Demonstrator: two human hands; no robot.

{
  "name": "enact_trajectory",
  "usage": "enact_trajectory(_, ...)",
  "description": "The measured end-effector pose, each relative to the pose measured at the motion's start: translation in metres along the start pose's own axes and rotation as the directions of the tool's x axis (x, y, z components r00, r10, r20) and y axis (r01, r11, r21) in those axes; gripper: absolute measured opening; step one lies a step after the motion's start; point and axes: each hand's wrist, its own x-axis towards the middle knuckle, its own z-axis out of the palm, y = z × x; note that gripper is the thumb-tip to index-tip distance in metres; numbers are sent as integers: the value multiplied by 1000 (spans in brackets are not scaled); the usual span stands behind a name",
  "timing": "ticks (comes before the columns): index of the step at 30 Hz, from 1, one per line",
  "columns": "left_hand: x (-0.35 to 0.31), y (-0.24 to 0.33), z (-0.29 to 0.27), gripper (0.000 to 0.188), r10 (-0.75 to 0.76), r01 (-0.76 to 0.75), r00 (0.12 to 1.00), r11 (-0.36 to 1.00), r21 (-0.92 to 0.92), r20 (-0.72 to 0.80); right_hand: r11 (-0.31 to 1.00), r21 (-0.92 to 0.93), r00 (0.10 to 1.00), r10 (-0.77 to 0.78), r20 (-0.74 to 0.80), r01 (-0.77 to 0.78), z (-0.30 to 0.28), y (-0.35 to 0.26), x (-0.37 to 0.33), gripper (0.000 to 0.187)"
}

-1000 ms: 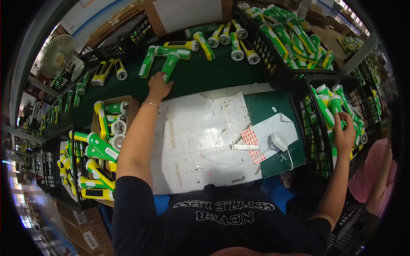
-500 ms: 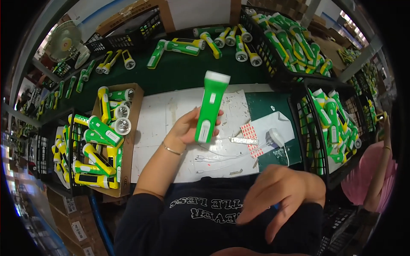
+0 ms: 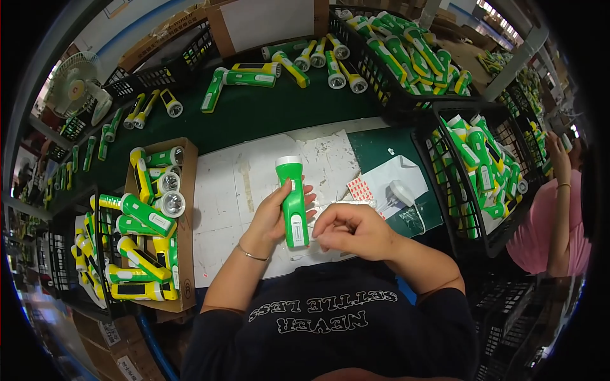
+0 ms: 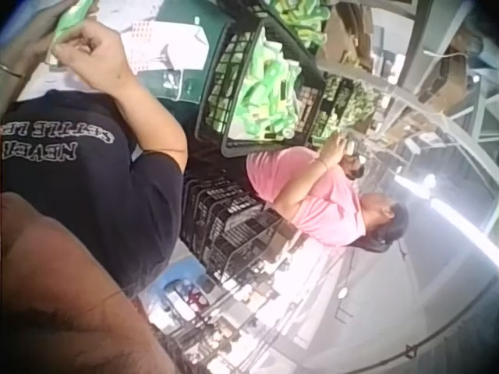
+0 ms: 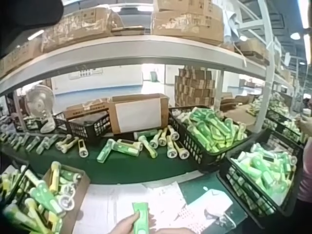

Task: Inspecting and labeling flashlights at an assembly line workstation.

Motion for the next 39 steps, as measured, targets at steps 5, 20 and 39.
enact_trajectory(5, -8, 6, 16, 45, -26, 25, 993, 1000, -10, -116, 999, -7, 993, -36, -114, 35, -25, 35, -3, 15)
enact_trajectory(20, -12, -2, 18, 36, 92, -91, 992, 996, 18, -84, 947, -288, 967, 75, -242, -145, -28, 62, -1, 20)
enact_trajectory(39, -20, 11, 18, 63, 297, -243, 950, 897, 368, -96, 59, -841, 809, -316, 496, 539, 2, 73, -8, 23)
